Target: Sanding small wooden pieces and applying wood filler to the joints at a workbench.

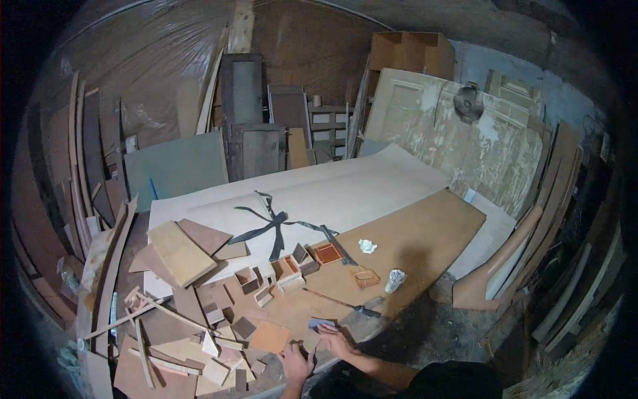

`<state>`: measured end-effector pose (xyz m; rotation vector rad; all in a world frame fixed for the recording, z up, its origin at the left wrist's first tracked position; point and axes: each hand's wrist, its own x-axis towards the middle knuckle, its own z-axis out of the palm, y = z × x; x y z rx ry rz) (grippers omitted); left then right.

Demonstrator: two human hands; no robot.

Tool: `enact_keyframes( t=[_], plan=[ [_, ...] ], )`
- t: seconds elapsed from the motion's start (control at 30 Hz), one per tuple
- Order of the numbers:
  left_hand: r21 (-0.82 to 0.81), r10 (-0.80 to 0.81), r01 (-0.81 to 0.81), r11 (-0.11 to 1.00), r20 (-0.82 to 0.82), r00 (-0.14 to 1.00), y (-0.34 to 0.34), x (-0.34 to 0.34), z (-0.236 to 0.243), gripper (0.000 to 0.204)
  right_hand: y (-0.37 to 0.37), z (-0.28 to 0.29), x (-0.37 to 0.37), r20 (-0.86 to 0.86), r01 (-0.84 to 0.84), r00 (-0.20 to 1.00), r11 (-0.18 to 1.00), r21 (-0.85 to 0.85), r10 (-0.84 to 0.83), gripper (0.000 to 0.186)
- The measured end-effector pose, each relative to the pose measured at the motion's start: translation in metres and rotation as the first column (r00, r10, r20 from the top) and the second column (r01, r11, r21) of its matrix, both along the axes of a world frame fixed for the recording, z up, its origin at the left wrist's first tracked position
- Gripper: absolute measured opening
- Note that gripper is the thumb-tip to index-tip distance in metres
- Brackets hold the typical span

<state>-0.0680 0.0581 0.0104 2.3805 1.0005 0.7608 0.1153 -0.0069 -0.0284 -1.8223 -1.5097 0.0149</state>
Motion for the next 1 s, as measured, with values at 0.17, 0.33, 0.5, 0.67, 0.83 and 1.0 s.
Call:
enact_keyframes(
  t=[0.17,0.33,0.5,0.67,0.83,1.0],
  plan=[
    [-0.019,0.014,-0.014,1.0,-0.024,1.0,0.002,0.0,-0.006,0.052,-0.007,0.007,-0.009,0.155,-0.258,0.952,0.965,-0.049,0.262,0.036],
    [-0.03,-0.003,0.003,1.0,0.006,1.0,0.001,0.0,-0.005,0.053,-0.001,0.004,-0.013,-0.013,-0.176,0.984,0.984,0.0,0.176,0.038],
    [-0.036,-0.005,0.004,0.999,-0.036,0.999,0.002,0.0,0.001,0.055,0.003,0.002,0.002,0.1,-0.191,0.976,0.982,-0.012,0.191,0.033],
    [-0.04,0.005,-0.007,0.999,-0.042,0.999,0.003,-0.002,-0.007,0.056,0.001,0.006,-0.025,0.114,-0.252,0.961,0.968,-0.009,0.251,0.042],
    [-0.091,-0.021,0.02,0.996,-0.009,1.0,0.002,-0.002,0.003,0.058,0.007,0.021,-0.007,0.019,0.041,0.999,0.997,0.064,-0.042,0.036],
    [0.03,0.032,-0.031,0.999,-0.034,0.999,0.002,-0.003,-0.007,0.054,-0.006,0.011,-0.01,0.16,-0.305,0.933,0.945,-0.115,0.321,0.039]
  ],
)
